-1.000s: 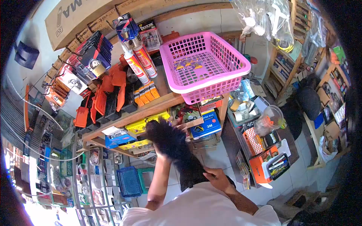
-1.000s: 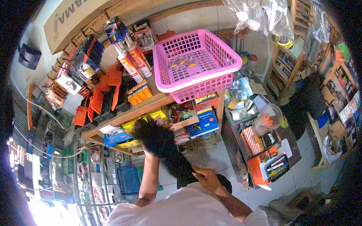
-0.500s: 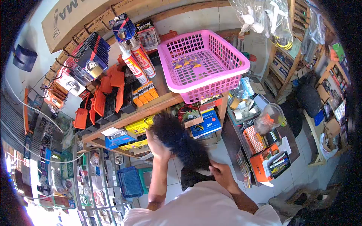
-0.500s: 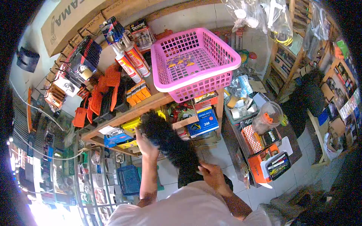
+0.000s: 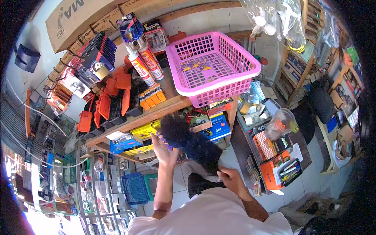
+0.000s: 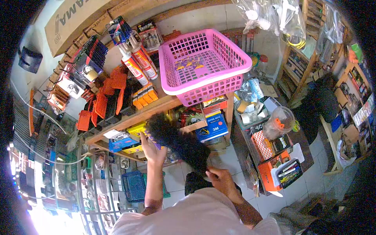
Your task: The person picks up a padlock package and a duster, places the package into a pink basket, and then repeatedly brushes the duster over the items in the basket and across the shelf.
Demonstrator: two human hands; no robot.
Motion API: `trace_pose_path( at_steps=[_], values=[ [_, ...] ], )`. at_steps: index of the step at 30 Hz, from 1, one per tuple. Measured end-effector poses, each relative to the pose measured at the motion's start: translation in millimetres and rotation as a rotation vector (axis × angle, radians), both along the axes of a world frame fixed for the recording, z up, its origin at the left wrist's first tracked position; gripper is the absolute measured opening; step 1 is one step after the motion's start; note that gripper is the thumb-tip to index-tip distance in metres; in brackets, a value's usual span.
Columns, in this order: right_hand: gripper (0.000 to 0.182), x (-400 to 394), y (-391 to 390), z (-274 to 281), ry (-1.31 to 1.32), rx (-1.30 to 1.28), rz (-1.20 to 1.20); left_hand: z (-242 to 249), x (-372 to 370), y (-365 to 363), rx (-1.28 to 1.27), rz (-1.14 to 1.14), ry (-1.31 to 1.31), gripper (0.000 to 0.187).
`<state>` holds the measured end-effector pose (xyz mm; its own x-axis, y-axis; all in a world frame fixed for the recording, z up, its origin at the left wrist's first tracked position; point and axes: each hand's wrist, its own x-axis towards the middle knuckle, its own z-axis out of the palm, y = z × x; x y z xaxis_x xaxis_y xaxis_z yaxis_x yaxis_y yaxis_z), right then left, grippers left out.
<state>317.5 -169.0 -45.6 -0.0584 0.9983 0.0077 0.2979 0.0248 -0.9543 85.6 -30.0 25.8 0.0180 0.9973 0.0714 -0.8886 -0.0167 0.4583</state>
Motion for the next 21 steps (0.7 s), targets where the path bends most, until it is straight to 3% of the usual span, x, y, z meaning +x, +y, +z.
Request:
trace_pose_path(
  at_steps=[1,2,4,6,7,9,10,12,14,15,16,17,18,21],
  values=[
    [0.031,0.4,-1.4,-2.9,0.027,-0.014,0.119,2.5,0.7,-1.7,-0.102,0.026,0.016,0.061],
    [0.031,0.3,-2.0,-5.3,0.056,-0.029,0.237,-3.3,-2.0,1.9,0.338,-0.247,-0.043,0.056],
    [0.031,-1.0,-1.3,-7.3,0.038,-0.079,0.169,-12.4,-4.4,7.2,0.273,-0.219,0.019,0.066],
    [0.031,-0.5,0.5,-9.7,0.014,-0.127,0.100,-9.5,-0.8,5.7,0.072,-0.115,-0.053,0.073],
    [0.030,0.0,0.0,-12.2,0.037,-0.102,0.177,-3.0,2.9,3.8,-0.133,0.035,0.018,0.070],
    [0.029,0.1,-1.4,-17.6,0.060,-0.074,0.246,-19.8,-1.9,1.7,0.355,-0.180,0.161,0.056],
    [0.029,-1.8,-5.9,-20.7,0.076,0.025,0.206,-56.4,-15.8,13.7,0.257,-0.096,0.338,0.054],
    [0.028,-1.3,-8.8,-16.8,0.090,0.125,0.147,-61.9,-16.9,24.4,0.128,-0.180,-0.129,0.052],
    [0.028,5.4,-7.0,-0.8,0.171,-0.160,0.071,-13.0,-0.4,8.8,0.001,-0.153,-0.393,0.048],
    [0.028,7.4,-7.7,-0.2,0.170,-0.163,0.066,-6.1,2.8,5.0,-0.070,0.021,-0.008,0.045],
    [0.028,9.3,-8.7,-0.2,0.294,-0.207,0.037,-28.3,-12.2,9.4,-0.029,-0.163,-0.076,0.041],
    [0.028,11.3,-10.3,-0.8,0.419,-0.249,0.006,-53.7,-18.2,12.8,-0.032,-0.169,-0.075,0.041],
    [0.028,10.3,-9.9,-6.1,0.318,-0.142,-0.029,-57.1,-14.6,12.4,-0.045,-0.009,0.311,0.038],
    [0.028,18.8,-14.1,-8.0,0.370,-0.173,0.011,-55.0,0.8,16.7,-0.237,-0.036,0.103,0.040]
  ],
)
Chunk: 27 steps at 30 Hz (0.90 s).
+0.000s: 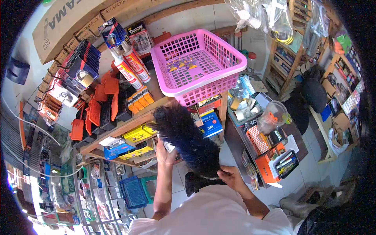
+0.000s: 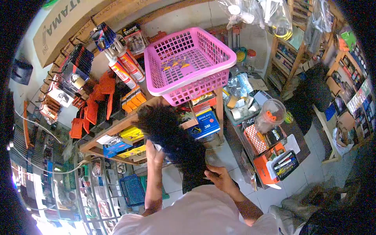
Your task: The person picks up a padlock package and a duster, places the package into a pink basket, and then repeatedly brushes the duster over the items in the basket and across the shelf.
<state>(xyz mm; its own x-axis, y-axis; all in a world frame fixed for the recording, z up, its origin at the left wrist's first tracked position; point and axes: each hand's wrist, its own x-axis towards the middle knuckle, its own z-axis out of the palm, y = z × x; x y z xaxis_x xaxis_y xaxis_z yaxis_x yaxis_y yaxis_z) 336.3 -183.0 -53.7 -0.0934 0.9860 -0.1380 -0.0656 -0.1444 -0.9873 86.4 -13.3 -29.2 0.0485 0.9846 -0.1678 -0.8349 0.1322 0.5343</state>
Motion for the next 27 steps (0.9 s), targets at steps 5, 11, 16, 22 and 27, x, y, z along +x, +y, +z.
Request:
trace_pose_path(
  at_steps=[5,11,16,22,27],
  values=[
    [0.031,3.2,-2.6,-13.5,-0.223,0.099,0.108,-4.2,10.2,1.9,0.181,-0.069,-0.099,0.055],
    [0.033,15.5,2.5,-19.0,-0.282,0.088,0.075,51.0,28.7,-16.1,-0.035,0.035,-0.058,0.069],
    [0.031,15.5,6.5,10.0,-0.269,0.072,0.025,28.7,16.6,-9.6,0.237,-0.080,-0.136,0.067],
    [0.031,15.7,7.0,2.5,-0.338,0.053,0.009,26.8,12.2,-9.3,0.320,-0.157,-0.109,0.076],
    [0.028,20.5,9.1,6.6,-0.284,0.045,0.187,26.9,16.3,-8.6,0.434,-0.207,-0.104,0.080]
  ],
)
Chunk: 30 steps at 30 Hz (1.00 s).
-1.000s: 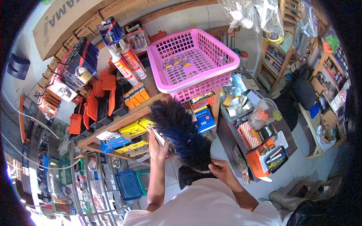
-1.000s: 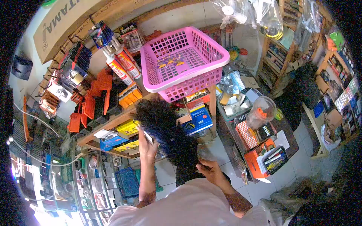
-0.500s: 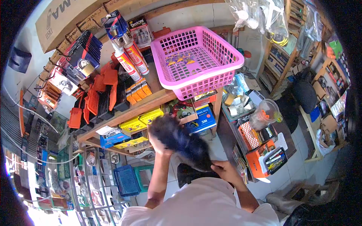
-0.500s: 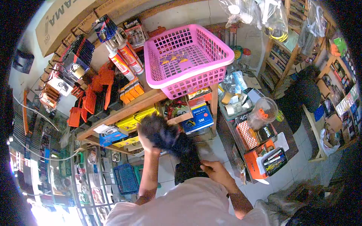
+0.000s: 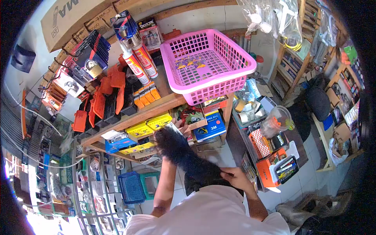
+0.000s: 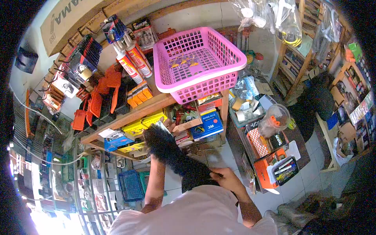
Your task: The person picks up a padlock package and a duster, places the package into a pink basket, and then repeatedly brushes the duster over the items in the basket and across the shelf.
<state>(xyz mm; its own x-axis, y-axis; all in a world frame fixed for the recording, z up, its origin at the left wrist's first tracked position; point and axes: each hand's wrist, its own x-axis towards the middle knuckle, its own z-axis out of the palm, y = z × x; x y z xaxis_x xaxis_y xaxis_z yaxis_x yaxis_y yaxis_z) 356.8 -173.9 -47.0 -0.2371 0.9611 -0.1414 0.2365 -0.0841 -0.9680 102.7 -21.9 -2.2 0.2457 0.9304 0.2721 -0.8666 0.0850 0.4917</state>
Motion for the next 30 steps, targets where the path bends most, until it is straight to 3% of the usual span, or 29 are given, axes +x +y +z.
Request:
trace_pose_path(
  at_steps=[3,5,7,8,9,11,16,18,19,20,22,24,27,28,30],
  values=[
    [0.029,-0.7,6.2,-2.4,-0.012,0.056,-0.055,16.9,10.0,-5.4,-0.338,0.173,-0.042,0.074],
    [0.030,-9.9,9.1,7.6,0.074,-0.061,-0.079,7.1,20.7,-8.7,-0.329,0.208,0.001,0.070],
    [0.029,-21.3,14.3,-8.7,0.088,-0.012,-0.078,-23.0,31.3,-11.1,-0.123,0.216,0.289,0.071],
    [0.029,-26.2,17.5,-15.2,0.100,0.045,-0.075,-35.5,35.7,-9.3,-0.003,-0.049,0.003,0.073],
    [0.029,-30.7,19.7,-15.0,0.100,0.049,-0.077,-30.8,43.7,-15.7,0.001,-0.050,0.003,0.073],
    [0.027,-36.4,23.1,-12.1,0.132,0.050,-0.089,-13.6,57.1,-30.6,-0.346,0.011,-0.099,0.057],
    [0.026,-34.6,17.3,18.9,0.425,-0.148,-0.008,-57.5,47.4,-18.9,-0.298,-0.043,-0.036,0.053],
    [0.025,-35.1,18.2,25.5,0.496,-0.185,0.007,-71.3,46.9,-18.6,-0.297,0.026,0.222,0.050],
    [0.025,-36.6,20.1,27.6,0.581,-0.164,-0.001,-73.6,48.2,-21.8,-0.298,0.021,0.224,0.050],
    [0.024,-38.3,21.4,28.8,0.665,-0.142,-0.007,-75.6,49.8,-25.8,-0.106,0.115,0.635,0.053],
    [0.022,-45.5,31.2,10.5,0.528,-0.154,-0.068,-53.2,55.6,-34.5,0.100,0.212,1.037,0.057],
    [0.022,-48.2,34.2,6.2,0.388,-0.168,-0.114,-4.3,61.3,-44.9,-0.201,-0.137,0.023,0.067],
    [0.027,-46.6,29.9,8.2,0.384,-0.331,-0.099,-20.9,41.9,-27.3,-0.096,-0.166,-0.012,0.083],
    [0.027,-46.9,26.0,1.0,0.386,-0.328,-0.087,-14.3,35.0,-25.4,-0.284,-0.071,0.117,0.083],
    [0.027,-44.3,17.8,-12.9,0.385,-0.333,-0.077,-17.8,31.7,-22.0,-0.164,-0.028,0.086,0.077]
  ],
)
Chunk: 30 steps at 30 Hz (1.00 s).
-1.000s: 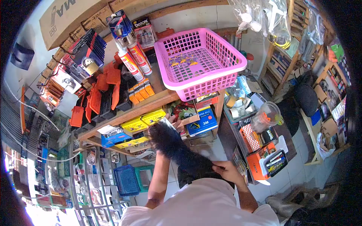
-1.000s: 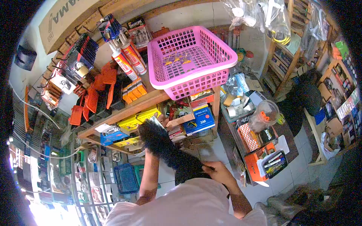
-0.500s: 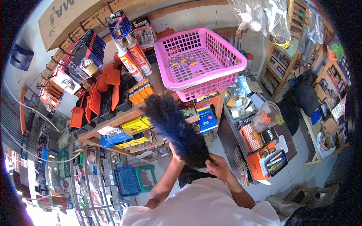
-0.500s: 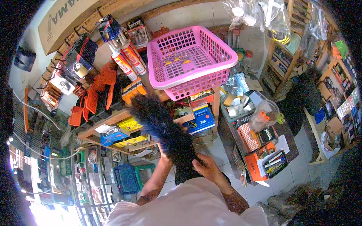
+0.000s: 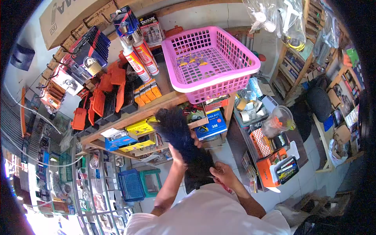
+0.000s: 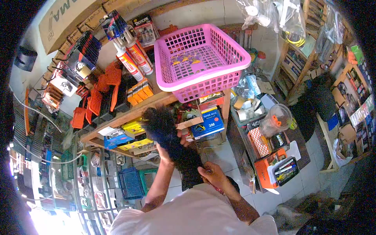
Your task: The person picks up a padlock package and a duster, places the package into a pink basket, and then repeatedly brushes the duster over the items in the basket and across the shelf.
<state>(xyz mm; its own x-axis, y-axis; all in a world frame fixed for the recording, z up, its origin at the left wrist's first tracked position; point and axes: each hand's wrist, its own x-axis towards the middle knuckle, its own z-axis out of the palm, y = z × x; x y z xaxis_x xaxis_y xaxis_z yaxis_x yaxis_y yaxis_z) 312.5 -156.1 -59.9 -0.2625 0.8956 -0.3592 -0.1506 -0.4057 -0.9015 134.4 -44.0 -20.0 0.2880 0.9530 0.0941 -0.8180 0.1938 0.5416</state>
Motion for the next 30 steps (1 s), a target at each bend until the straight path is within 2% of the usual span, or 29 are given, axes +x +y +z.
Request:
trace_pose_path(
  at_steps=[1,2,6,8,9,11,12,14,17,18,19,20,22,23,25,27,28,30],
  values=[
    [0.028,1.4,-1.4,-6.4,-0.013,0.005,0.076,0.9,-1.3,2.8,0.131,0.038,-0.027,0.071],
    [0.030,2.8,-3.0,-10.3,-0.025,0.011,0.152,3.4,-5.5,5.6,0.084,0.026,-0.039,0.055],
    [0.028,12.0,-13.7,-21.9,0.030,0.071,0.185,-6.1,-22.1,24.9,0.069,0.004,-0.102,0.047],
    [0.022,29.3,-19.9,-43.0,-0.040,0.140,0.370,-12.6,-37.3,36.3,0.000,0.031,-0.119,0.044],
    [0.022,32.9,-24.2,-42.0,-0.041,0.142,0.371,-10.3,-42.6,38.6,0.002,0.032,-0.119,0.044],
    [0.028,40.1,-34.8,-37.9,-0.144,0.328,0.316,-7.5,-51.8,40.6,-0.024,0.155,-0.092,0.041],
    [0.028,45.2,-37.9,-35.4,-0.144,0.325,0.320,-1.2,-52.5,36.6,0.004,0.197,-0.044,0.044],
    [0.034,57.0,-45.6,-30.8,-0.400,0.321,0.268,0.5,-69.8,44.9,-0.037,0.238,-0.069,0.047],
    [0.037,69.6,-47.2,-26.0,-0.466,0.192,0.173,14.8,-73.6,49.5,-0.108,0.287,-0.110,0.056],
    [0.041,66.3,-47.6,-26.6,-0.407,0.266,0.048,23.5,-72.3,48.1,-0.145,0.299,-0.125,0.062],
    [0.041,65.7,-46.4,-25.9,-0.406,0.266,0.048,27.8,-72.6,47.6,-0.181,0.311,-0.140,0.068],
    [0.039,64.3,-45.5,-24.5,-0.339,0.257,-0.018,16.2,-78.0,51.6,-0.194,0.306,-0.030,0.074],
    [0.037,60.2,-45.8,-17.7,-0.273,0.247,-0.089,20.5,-64.4,48.2,-0.131,0.226,-0.152,0.074],
    [0.037,59.5,-45.5,-15.6,-0.355,0.277,-0.019,21.6,-60.0,47.1,-0.142,0.210,-0.183,0.073],
    [0.037,59.2,-45.6,-15.6,-0.435,0.307,0.055,0.2,-67.6,57.0,0.188,-0.004,-0.172,0.073],
    [0.038,58.9,-45.2,-15.4,-0.395,0.389,0.080,-8.0,-57.5,54.4,0.008,0.288,0.166,0.072],
    [0.038,55.5,-44.5,-14.1,-0.395,0.388,0.085,-9.1,-61.1,55.2,0.025,0.224,0.044,0.073],
    [0.040,44.9,-44.7,-11.0,-0.221,0.443,-0.200,-0.8,-69.6,52.0,0.252,-0.039,-0.261,0.076]
  ],
)
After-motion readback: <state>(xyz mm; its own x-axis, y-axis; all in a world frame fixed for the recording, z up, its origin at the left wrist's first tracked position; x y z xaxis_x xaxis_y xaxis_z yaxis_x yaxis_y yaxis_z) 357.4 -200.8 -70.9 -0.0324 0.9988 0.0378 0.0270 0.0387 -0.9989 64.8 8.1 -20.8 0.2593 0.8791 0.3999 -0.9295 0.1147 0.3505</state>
